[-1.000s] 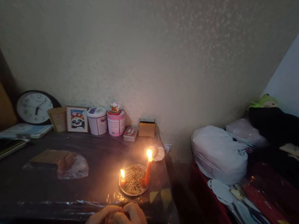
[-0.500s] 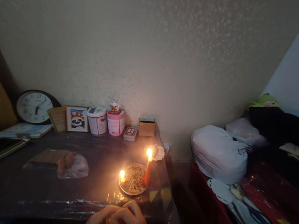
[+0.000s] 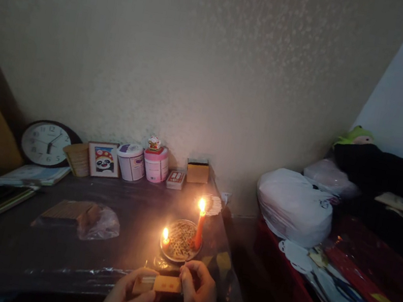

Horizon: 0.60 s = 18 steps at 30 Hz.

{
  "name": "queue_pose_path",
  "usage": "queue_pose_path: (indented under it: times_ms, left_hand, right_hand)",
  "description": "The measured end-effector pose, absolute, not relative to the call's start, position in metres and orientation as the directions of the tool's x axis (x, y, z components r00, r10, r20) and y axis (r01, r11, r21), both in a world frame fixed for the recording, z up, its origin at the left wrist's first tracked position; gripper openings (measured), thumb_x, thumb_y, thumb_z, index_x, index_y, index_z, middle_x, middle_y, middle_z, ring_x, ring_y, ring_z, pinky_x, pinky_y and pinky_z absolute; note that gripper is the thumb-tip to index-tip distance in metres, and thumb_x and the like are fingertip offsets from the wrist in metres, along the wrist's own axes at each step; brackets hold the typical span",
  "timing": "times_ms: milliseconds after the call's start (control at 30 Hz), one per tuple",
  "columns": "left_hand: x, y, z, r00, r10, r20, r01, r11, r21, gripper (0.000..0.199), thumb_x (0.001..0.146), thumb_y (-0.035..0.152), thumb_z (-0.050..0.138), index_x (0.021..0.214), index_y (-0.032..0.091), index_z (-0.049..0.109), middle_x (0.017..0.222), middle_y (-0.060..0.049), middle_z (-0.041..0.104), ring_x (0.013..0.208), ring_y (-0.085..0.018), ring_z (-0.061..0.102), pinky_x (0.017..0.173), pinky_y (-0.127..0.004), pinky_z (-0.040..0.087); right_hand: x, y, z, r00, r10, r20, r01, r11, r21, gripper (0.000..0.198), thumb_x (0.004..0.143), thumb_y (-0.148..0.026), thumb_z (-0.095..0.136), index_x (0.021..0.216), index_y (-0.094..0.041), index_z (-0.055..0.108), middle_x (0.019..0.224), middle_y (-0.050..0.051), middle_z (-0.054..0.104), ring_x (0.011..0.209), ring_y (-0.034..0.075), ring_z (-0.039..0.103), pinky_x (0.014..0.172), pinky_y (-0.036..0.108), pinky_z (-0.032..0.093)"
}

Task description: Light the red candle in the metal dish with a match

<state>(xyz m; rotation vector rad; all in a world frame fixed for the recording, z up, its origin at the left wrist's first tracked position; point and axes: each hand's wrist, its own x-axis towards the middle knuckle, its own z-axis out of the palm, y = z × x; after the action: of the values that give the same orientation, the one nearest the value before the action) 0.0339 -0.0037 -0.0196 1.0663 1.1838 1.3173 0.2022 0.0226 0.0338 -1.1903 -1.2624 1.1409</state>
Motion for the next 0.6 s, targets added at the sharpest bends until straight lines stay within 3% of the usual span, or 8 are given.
queue_pose_path:
  times_ms: [100,233,433,600]
  left_hand:
    - [0.035,-0.005,-0.016,-0.088,0.994,-0.072,-0.171,0.056,0.984,0.043,0.060,0.044,0.077,0.091,0.017,0.068,0.078,-0.008,0.069,0.071,-0.024,0.062,0.070,-0.038,0.047]
    - [0.036,-0.005,-0.015,-0.073,0.997,-0.030,-0.196,0.015,0.980,0.040,0.059,0.037,0.079,0.091,0.017,0.067,0.078,-0.006,0.069,0.070,-0.022,0.062,0.067,-0.034,0.046]
    - [0.040,-0.002,-0.026,0.107,0.994,-0.018,-0.365,0.057,0.929,0.052,0.064,0.032,0.076,0.109,0.014,0.056,0.071,-0.008,0.072,0.063,-0.020,0.063,0.062,-0.031,0.044]
    - [0.052,-0.003,-0.039,0.149,0.985,-0.086,-0.476,0.148,0.867,0.066,0.067,0.041,0.071,0.121,0.011,0.046,0.065,-0.008,0.071,0.059,-0.022,0.063,0.059,-0.033,0.044]
  right_hand:
    - [0.201,0.021,0.035,0.018,0.999,0.036,0.085,0.035,-0.996,0.022,0.079,-0.039,0.056,0.071,-0.019,0.059,0.066,0.002,0.062,0.064,0.020,0.060,0.058,0.027,0.046]
    - [0.202,0.023,0.030,0.026,0.998,0.054,0.167,0.049,-0.985,0.022,0.080,-0.038,0.053,0.074,-0.018,0.059,0.068,0.003,0.062,0.068,0.022,0.062,0.061,0.029,0.047]
    - [0.198,0.023,0.020,-0.015,0.995,0.098,0.217,0.099,-0.971,0.021,0.083,-0.036,0.050,0.077,-0.017,0.059,0.071,0.003,0.062,0.069,0.021,0.061,0.062,0.028,0.047]
    - [0.189,0.013,0.024,-0.165,0.985,0.054,0.144,0.078,-0.986,0.021,0.085,-0.037,0.050,0.077,-0.020,0.056,0.055,-0.004,0.052,0.050,0.014,0.054,0.050,0.023,0.043]
